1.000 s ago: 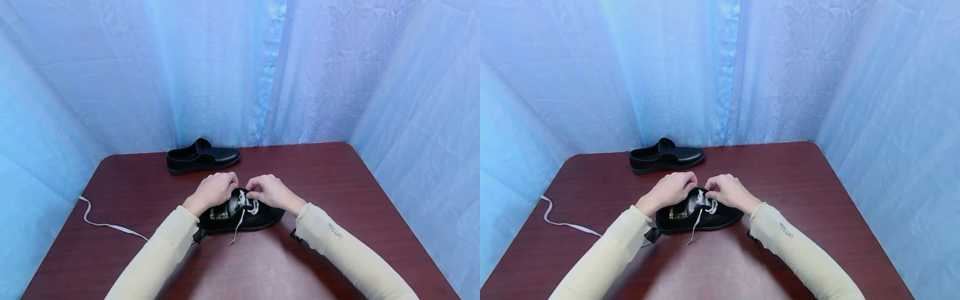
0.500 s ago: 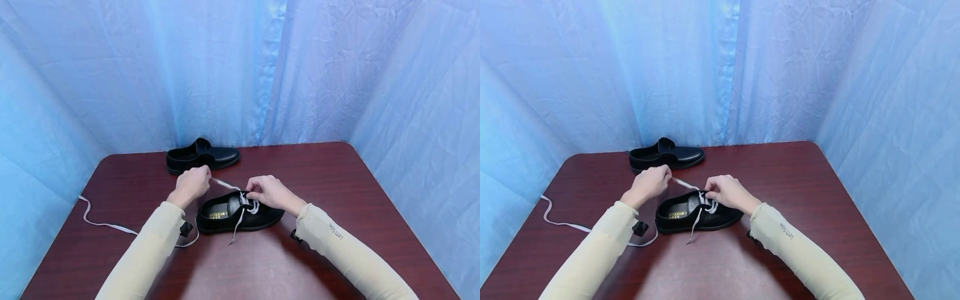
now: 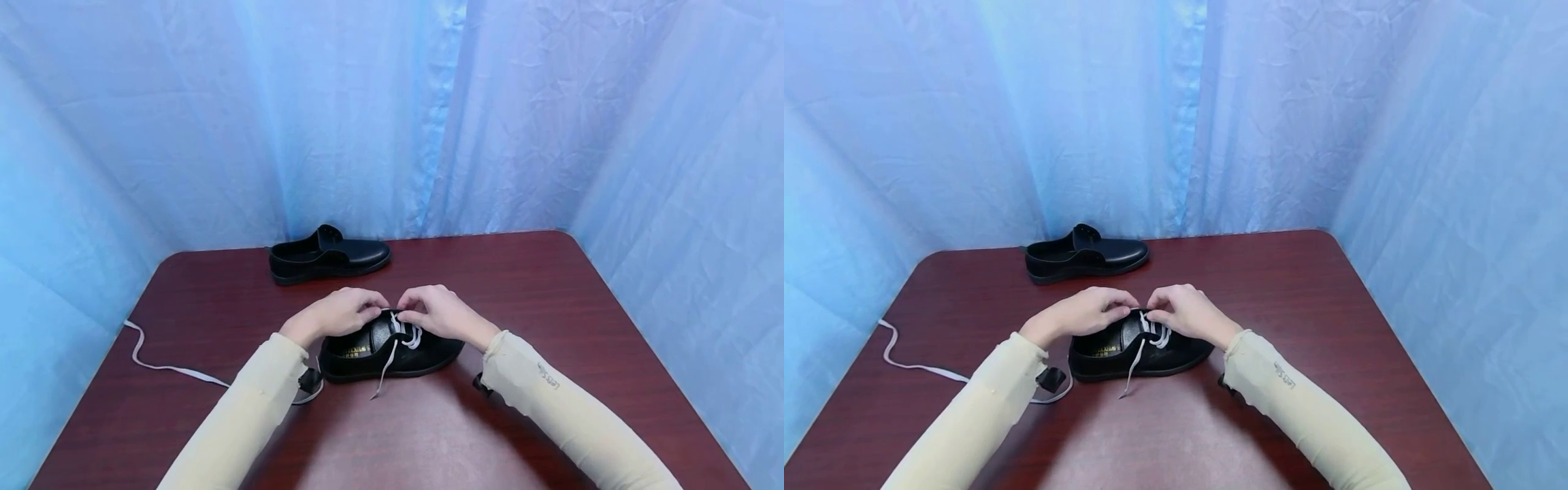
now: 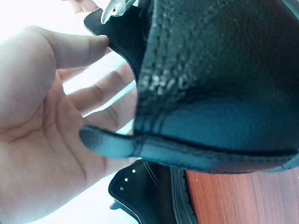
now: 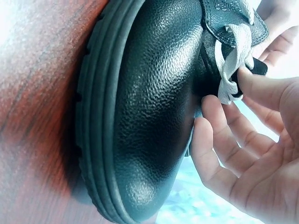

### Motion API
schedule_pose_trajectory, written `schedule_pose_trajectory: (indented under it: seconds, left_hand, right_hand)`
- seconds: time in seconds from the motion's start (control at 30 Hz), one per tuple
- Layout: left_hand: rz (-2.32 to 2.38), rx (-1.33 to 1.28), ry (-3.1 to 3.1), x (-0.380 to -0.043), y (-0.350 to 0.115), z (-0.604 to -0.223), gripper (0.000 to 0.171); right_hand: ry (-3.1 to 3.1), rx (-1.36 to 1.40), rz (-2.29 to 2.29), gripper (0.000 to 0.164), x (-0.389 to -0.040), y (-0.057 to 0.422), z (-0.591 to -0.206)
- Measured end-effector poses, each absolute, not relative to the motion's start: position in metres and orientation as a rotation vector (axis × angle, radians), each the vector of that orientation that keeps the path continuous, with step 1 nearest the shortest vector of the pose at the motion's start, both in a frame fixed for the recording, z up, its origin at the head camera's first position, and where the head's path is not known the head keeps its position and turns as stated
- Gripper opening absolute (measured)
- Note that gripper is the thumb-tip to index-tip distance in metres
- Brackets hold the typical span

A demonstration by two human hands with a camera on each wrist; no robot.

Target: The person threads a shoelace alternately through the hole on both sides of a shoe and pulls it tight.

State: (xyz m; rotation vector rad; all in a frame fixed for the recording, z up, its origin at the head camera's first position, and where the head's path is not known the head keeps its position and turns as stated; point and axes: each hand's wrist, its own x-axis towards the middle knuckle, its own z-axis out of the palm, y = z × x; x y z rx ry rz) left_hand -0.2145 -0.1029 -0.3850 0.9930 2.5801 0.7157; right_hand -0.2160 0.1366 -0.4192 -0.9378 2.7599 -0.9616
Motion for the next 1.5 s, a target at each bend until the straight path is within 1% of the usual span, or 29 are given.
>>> schedule_pose_trajectory:
  seconds: [0.1,0.27,0.6,0.7,0.87,1.0,1.03,1.1,1.2,1.3,1.5]
  left_hand:
    - [0.712,0.949,2.61,-0.215,-0.103,-0.385,0.02]
    - [0.689,0.915,2.683,-0.217,-0.104,-0.388,0.014]
    - [0.679,0.875,2.77,-0.216,-0.105,-0.392,0.011]
    - [0.626,0.825,2.811,-0.215,-0.102,-0.391,0.01]
    - [0.559,0.7,2.865,-0.213,-0.095,-0.392,0.012]
    - [0.566,0.675,2.898,-0.21,-0.094,-0.394,0.011]
    - [0.579,0.665,2.908,-0.209,-0.096,-0.394,0.009]
    - [0.612,0.649,2.923,-0.205,-0.102,-0.393,0.007]
    - [0.673,0.637,2.925,-0.198,-0.115,-0.392,0.015]
    - [0.741,0.659,2.897,-0.19,-0.132,-0.39,0.023]
    - [0.838,0.638,2.838,-0.176,-0.159,-0.396,0.027]
  right_hand:
    - [2.793,-0.892,-0.955,0.006,-0.218,0.134,-0.419]
    - [2.838,-0.787,-0.915,0.006,-0.22,0.128,-0.415]
    - [2.821,-0.635,-0.867,0.009,-0.224,0.122,-0.41]
    - [2.811,-0.65,-0.865,0.009,-0.224,0.124,-0.411]
    - [2.777,-0.764,-0.872,0.01,-0.222,0.127,-0.412]
    - [2.767,-0.819,-0.888,0.003,-0.218,0.131,-0.411]
    - [2.763,-0.823,-0.895,0.006,-0.217,0.133,-0.412]
    - [2.755,-0.828,-0.918,0.017,-0.212,0.138,-0.412]
    - [2.753,-0.842,-0.933,0.027,-0.203,0.149,-0.411]
    - [2.786,-0.873,-0.885,0.033,-0.193,0.159,-0.411]
    - [2.846,-1.034,-0.746,0.045,-0.17,0.165,-0.414]
